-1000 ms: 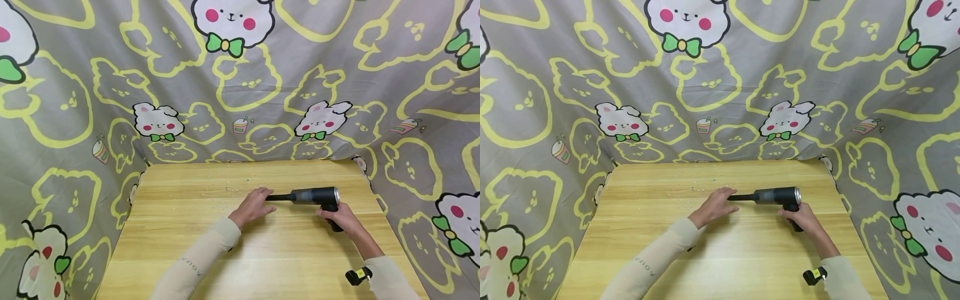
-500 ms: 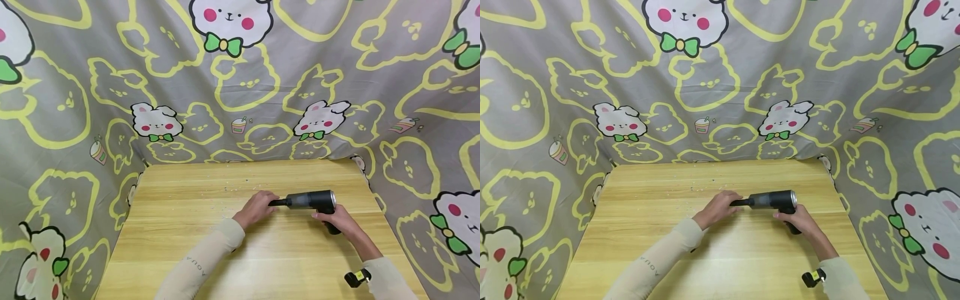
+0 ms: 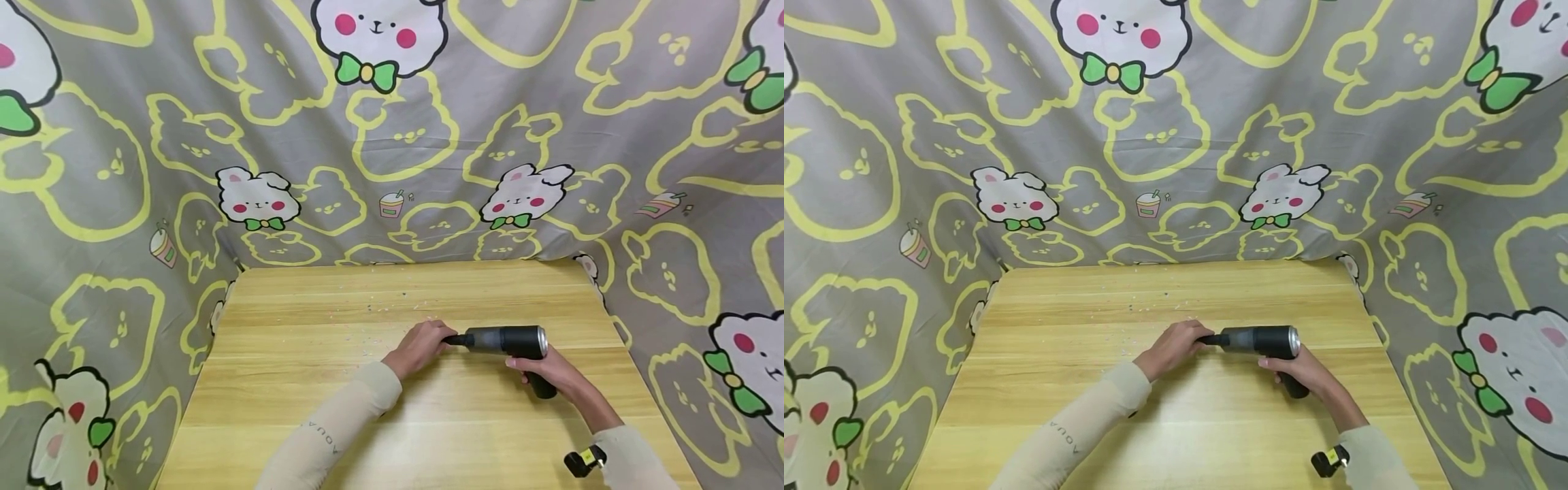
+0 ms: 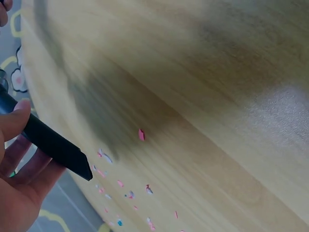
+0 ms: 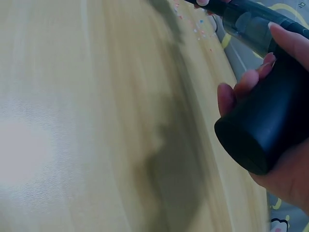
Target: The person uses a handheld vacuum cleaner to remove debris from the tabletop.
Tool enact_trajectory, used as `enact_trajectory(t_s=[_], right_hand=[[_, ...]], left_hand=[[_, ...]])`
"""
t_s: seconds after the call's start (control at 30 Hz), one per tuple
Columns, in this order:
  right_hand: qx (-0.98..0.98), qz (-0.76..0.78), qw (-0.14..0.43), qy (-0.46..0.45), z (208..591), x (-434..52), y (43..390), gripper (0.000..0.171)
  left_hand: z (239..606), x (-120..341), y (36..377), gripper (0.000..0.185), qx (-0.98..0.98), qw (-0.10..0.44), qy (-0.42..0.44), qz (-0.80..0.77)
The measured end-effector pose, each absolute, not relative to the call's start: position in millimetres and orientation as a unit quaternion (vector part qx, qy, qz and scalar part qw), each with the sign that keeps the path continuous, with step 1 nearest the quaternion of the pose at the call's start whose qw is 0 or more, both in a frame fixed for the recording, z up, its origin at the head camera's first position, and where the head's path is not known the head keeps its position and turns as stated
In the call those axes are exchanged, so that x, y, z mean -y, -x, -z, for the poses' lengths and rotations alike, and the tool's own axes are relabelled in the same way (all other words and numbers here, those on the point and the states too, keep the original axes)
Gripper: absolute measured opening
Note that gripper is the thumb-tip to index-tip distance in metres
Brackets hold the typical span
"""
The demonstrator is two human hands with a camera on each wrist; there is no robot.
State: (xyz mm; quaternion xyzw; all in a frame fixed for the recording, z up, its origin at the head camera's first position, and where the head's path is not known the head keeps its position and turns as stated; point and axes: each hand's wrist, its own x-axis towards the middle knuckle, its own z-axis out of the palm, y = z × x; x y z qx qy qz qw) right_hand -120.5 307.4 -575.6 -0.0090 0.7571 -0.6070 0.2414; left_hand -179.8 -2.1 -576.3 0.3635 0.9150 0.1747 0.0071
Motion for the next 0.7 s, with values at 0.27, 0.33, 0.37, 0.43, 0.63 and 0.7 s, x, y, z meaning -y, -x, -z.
enact_trajectory(t_s=[0.27,0.33,0.37,0.43,0.63,0.7], right_hand=[[-0.734,0.635,0.237,0.047,586.9,-303.9,115.0,0.011],[-0.741,0.632,0.223,0.047,589.7,-302.4,113.2,0.011],[-0.744,0.631,0.215,0.047,591.1,-301.7,112.2,0.011],[-0.746,0.633,0.203,0.047,593.9,-300.2,110.2,0.009],[-0.756,0.63,0.173,0.041,601.8,-297.4,103.4,0.004],[-0.76,0.626,0.169,0.034,604.1,-297.3,101.3,0.01]], left_hand=[[583.8,-1.1,178.0,0.028,-0.921,0.014,-0.355,-0.158],[585.3,-2.5,177.7,0.026,-0.922,0.012,-0.353,-0.156],[585.9,-3.3,177.6,0.026,-0.923,0.01,-0.353,-0.155],[586.6,-5.2,177.3,0.025,-0.923,0.006,-0.355,-0.149],[590.2,-10.6,176.5,0.027,-0.926,0.001,-0.359,-0.114],[591.5,-12.3,176.4,0.027,-0.927,0.001,-0.36,-0.104]])
